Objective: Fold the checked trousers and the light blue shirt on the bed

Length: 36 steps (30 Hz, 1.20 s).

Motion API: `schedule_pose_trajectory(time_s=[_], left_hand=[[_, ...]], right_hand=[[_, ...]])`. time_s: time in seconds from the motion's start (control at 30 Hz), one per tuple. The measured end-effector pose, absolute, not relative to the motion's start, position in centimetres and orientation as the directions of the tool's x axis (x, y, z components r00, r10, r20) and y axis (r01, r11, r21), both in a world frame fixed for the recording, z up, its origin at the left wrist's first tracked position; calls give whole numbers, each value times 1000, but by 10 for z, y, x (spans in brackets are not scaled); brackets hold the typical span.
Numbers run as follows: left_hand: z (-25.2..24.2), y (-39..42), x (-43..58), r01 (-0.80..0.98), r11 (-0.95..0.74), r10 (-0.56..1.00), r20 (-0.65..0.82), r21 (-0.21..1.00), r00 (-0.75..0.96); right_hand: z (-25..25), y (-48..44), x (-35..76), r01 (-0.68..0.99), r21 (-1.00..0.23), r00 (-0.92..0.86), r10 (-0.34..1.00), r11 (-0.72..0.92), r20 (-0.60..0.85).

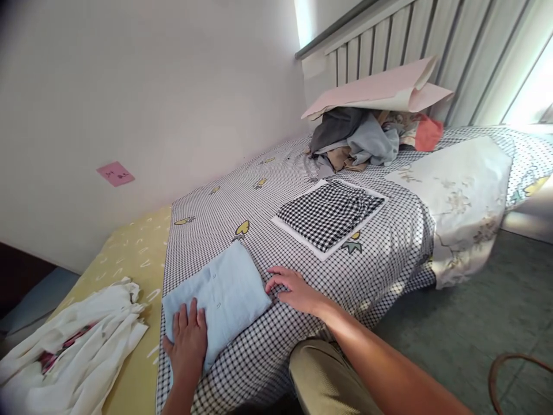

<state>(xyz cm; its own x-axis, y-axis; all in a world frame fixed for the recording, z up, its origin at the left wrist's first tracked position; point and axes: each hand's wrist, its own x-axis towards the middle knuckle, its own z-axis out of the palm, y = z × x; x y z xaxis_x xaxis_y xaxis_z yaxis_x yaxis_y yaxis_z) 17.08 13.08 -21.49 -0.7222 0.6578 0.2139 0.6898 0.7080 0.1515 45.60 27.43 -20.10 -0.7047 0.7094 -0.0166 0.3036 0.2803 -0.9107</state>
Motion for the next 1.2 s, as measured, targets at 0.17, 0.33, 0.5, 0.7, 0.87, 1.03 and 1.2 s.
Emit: schedule_pose_trajectory(time_s=[0.17, 0.33, 0.5, 0.7, 0.87, 1.03, 1.2], left_hand=[[-214, 132, 173, 682, 714, 645, 230, 159, -729], [-215, 132, 174, 690, 710, 653, 237, 142, -720], [-215, 132, 174, 701, 706, 660, 263, 104, -704], [-215, 132, 176, 703, 702, 661, 266, 108, -701], [-214, 132, 178, 708, 698, 661, 283, 107, -694], [-213, 132, 177, 695, 709, 657, 243, 122, -713], [-214, 132, 176, 687, 718, 650, 247, 113, -719]], right_hand=[[-191, 273, 460, 339, -869, -784, 618, 361, -49], [-196, 273, 459, 318, -899, -758, 650, 301, -50], [-200, 273, 457, 342, -841, -783, 623, 419, -8], [-198, 273, 453, 385, -827, -760, 650, 410, -32], [-197, 274, 449, 382, -776, -822, 568, 501, -37], [-201, 274, 443, 369, -809, -794, 607, 458, -18], [-209, 270, 434, 399, -777, -703, 707, 487, 82]])
